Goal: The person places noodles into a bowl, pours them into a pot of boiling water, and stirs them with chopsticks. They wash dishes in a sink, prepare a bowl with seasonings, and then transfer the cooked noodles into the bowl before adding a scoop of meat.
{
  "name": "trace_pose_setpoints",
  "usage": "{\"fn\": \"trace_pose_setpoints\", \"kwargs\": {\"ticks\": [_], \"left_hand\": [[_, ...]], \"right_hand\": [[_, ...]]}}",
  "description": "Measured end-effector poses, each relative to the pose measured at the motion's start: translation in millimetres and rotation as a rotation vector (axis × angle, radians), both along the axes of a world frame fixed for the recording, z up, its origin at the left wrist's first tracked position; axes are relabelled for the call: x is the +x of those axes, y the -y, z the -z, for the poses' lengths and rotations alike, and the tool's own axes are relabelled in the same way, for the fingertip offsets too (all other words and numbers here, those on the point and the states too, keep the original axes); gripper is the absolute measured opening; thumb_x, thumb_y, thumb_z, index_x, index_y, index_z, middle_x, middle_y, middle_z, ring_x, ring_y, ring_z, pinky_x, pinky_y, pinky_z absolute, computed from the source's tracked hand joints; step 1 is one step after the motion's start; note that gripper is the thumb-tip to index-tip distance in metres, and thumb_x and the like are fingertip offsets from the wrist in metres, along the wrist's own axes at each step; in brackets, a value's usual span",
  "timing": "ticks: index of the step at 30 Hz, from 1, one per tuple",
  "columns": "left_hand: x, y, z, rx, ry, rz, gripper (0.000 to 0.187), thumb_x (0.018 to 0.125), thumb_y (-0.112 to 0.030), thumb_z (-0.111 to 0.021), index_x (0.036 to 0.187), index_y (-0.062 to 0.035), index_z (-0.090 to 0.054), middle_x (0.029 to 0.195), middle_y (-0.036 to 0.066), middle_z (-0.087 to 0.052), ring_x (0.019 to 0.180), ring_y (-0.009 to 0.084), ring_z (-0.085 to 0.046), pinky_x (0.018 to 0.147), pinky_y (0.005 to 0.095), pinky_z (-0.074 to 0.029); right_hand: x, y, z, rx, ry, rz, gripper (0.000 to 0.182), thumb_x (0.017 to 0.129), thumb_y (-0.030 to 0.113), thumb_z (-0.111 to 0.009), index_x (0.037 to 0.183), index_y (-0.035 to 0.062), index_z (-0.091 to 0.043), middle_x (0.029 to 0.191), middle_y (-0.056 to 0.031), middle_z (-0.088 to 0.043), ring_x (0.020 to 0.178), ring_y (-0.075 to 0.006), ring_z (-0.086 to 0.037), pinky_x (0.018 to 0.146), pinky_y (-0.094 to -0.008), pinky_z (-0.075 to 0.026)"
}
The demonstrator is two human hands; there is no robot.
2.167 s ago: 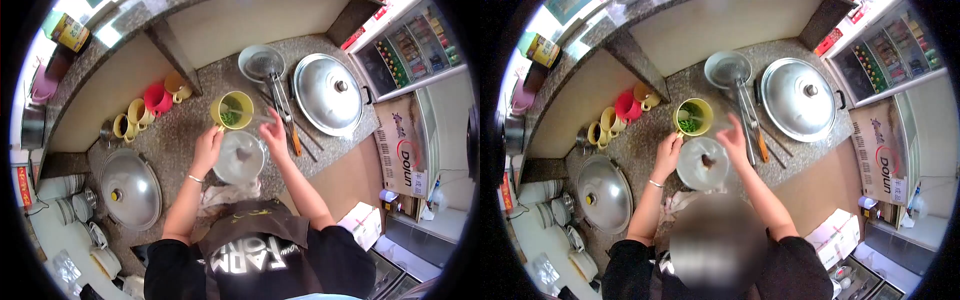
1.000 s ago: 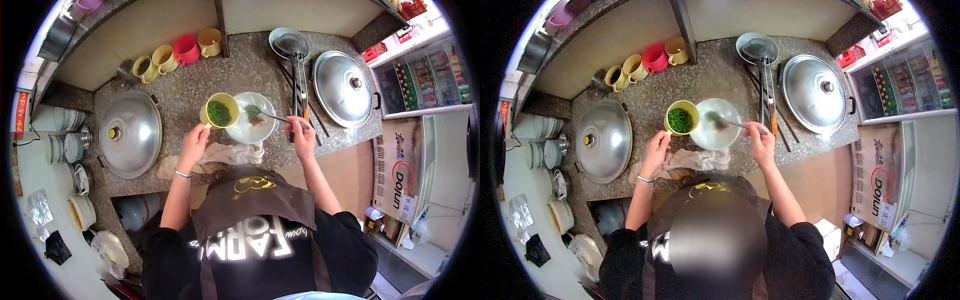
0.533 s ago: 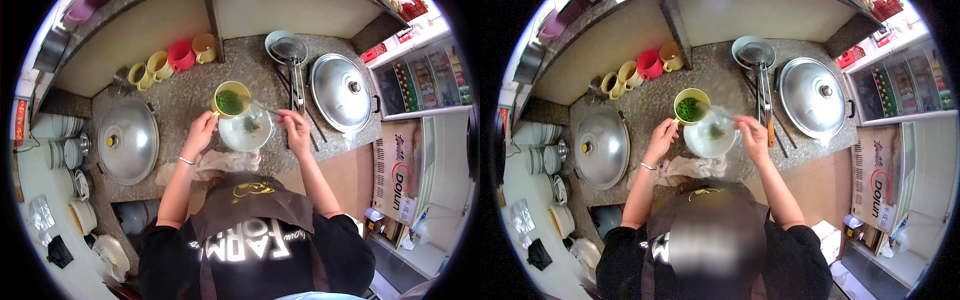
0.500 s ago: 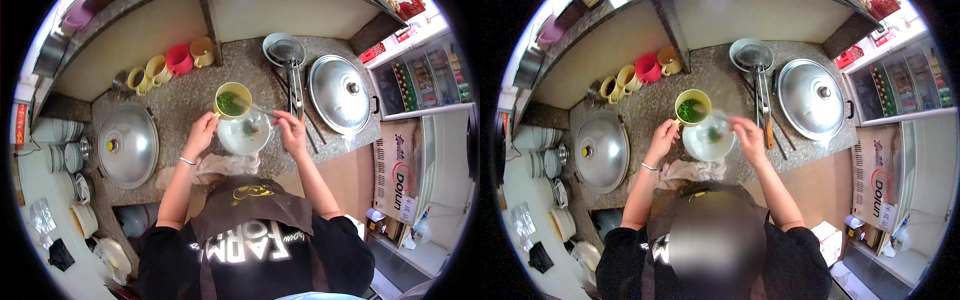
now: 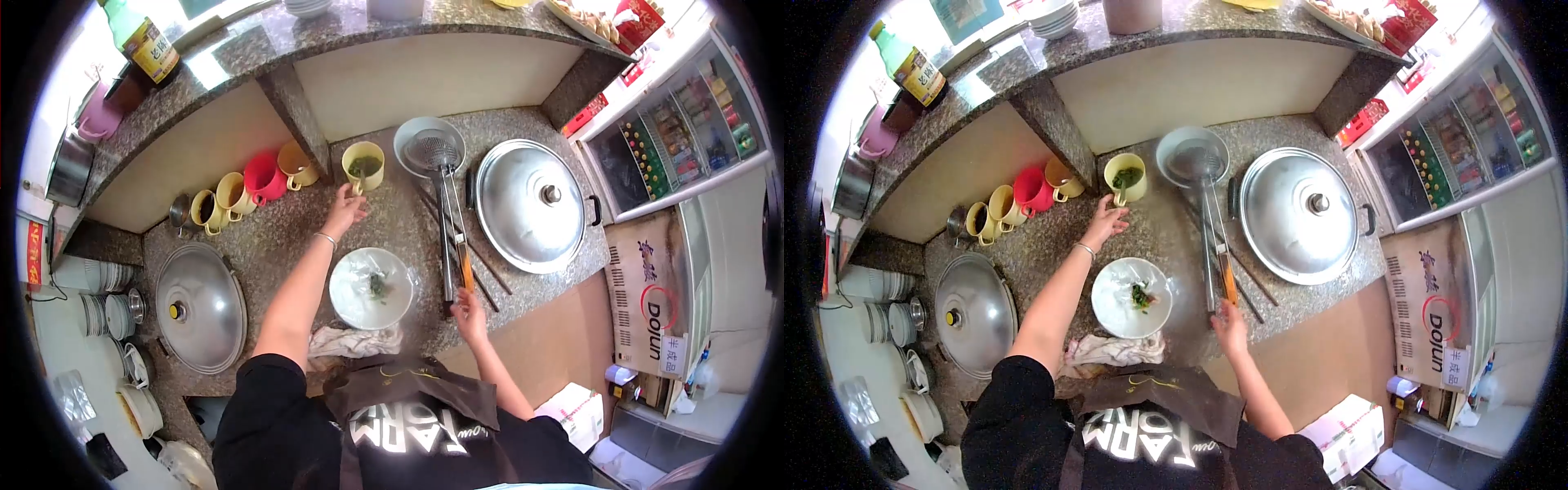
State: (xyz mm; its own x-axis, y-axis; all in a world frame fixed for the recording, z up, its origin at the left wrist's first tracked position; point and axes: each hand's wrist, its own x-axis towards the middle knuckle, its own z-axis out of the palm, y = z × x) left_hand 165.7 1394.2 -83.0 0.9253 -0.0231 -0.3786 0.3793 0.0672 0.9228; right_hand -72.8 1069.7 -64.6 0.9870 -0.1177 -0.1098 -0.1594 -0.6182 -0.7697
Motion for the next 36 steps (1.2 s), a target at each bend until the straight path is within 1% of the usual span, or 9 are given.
{"fn": "trace_pose_setpoints", "kwargs": {"ticks": [1, 4, 8, 14, 16, 20, 26, 31, 36], "left_hand": [[3.1, -1.7, 1.0, -0.041, -0.014, 0.017, 0.069, 0.089, -0.018, -0.054, 0.139, -0.0172, -0.006, 0.111, 0.011, -0.057, 0.065, 0.0147, -0.061, 0.056, 0.0252, -0.049], [-13.1, 1.2, -11.3, -0.045, 0.013, -0.043, 0.071, 0.09, -0.018, -0.053, 0.14, -0.0178, -0.002, 0.116, 0.011, -0.055, 0.066, 0.015, -0.062, 0.058, 0.0261, -0.05], [-75.5, -20.5, -42.3, -0.023, -0.001, -0.22, 0.062, 0.091, -0.019, -0.052, 0.139, -0.0157, -0.014, 0.117, 0.009, -0.054, 0.078, 0.0146, -0.062, 0.07, 0.0281, -0.051], [-211.6, -111.9, -54.0, 0.11, -0.025, -0.505, 0.045, 0.09, -0.021, -0.055, 0.13, -0.0132, -0.037, 0.112, 0.007, -0.056, 0.08, 0.0134, -0.059, 0.069, 0.0262, -0.048], [-250.5, -147.6, -52.4, 0.168, -0.045, -0.609, 0.04, 0.089, -0.022, -0.055, 0.126, -0.012, -0.043, 0.111, 0.007, -0.056, 0.081, 0.0126, -0.058, 0.068, 0.0254, -0.048], [-328.9, -224.9, -35.9, 0.569, 0.127, -0.795, 0.031, 0.084, -0.014, -0.06, 0.113, -0.006, -0.054, 0.105, 0.008, -0.058, 0.084, 0.0136, -0.056, 0.07, 0.0257, -0.047], [-373.0, -335.8, -79.5, 1.082, 0.049, -0.911, 0.041, 0.077, -0.014, -0.063, 0.116, -0.0065, -0.053, 0.11, 0.015, -0.053, 0.086, 0.0253, -0.058, 0.076, 0.0337, -0.048], [-352.3, -416.8, -83.0, 1.372, 0.04, -0.702, 0.046, 0.074, -0.023, -0.064, 0.118, -0.0118, -0.053, 0.112, 0.017, -0.049, 0.092, 0.0305, -0.056, 0.081, 0.0375, -0.047], [-339.5, -468.5, -65.6, 1.328, 0.035, -0.426, 0.039, 0.069, -0.024, -0.066, 0.105, -0.0106, -0.059, 0.105, 0.018, -0.053, 0.094, 0.0332, -0.055, 0.081, 0.0399, -0.047]], "right_hand": [[-2.1, -6.1, 2.8, 0.001, 0.005, -0.03, 0.052, 0.073, 0.006, -0.067, 0.12, 0.0028, -0.045, 0.102, -0.0151, -0.057, 0.091, -0.0262, -0.058, 0.075, -0.0358, -0.048], [1.3, -21.6, 3.5, -0.168, 0.06, -0.032, 0.06, 0.07, 0.005, -0.068, 0.124, 0.004, -0.041, 0.103, -0.0181, -0.053, 0.091, -0.0297, -0.056, 0.077, -0.0376, -0.047], [21.1, -30.5, 3.7, -0.255, 0.066, -0.004, 0.06, 0.07, 0.005, -0.061, 0.125, 0.0047, -0.039, 0.101, -0.0199, -0.052, 0.091, -0.0351, -0.054, 0.078, -0.0414, -0.045], [26.5, -23.8, 8.3, -0.128, 0.155, 0.152, 0.046, 0.071, 0.002, -0.055, 0.116, -0.001, -0.048, 0.104, -0.0197, -0.054, 0.091, -0.0328, -0.056, 0.08, -0.0378, -0.045], [30.0, -14.4, 2.0, -0.069, 0.059, 0.146, 0.049, 0.07, 0.008, -0.058, 0.118, 0.0005, -0.048, 0.097, -0.0204, -0.055, 0.09, -0.0379, -0.054, 0.082, -0.0397, -0.043], [22.0, -0.9, 21.0, 0.149, 0.228, 0.13, 0.042, 0.079, 0.008, -0.054, 0.118, -0.0056, -0.047, 0.099, -0.0168, -0.058, 0.085, -0.0213, -0.056, 0.071, -0.0311, -0.044], [-11.4, -21.2, -6.1, -0.077, 0.245, 0.05, 0.04, 0.082, 0.008, -0.055, 0.118, -0.0069, -0.047, 0.088, -0.0123, -0.06, 0.062, -0.0155, -0.049, 0.054, -0.0288, -0.041], [-69.2, -71.6, -22.0, 0.167, 0.211, 0.177, 0.037, 0.085, 0.008, -0.048, 0.12, -0.0052, -0.045, 0.065, -0.0021, -0.047, 0.051, -0.0087, -0.042, 0.044, -0.0239, -0.035], [-158.8, -164.8, -60.5, 0.333, 0.197, 0.24, 0.035, 0.087, 0.008, -0.047, 0.119, -0.0049, -0.043, 0.059, 0.0006, -0.042, 0.044, -0.0053, -0.04, 0.038, -0.021, -0.031]]}}
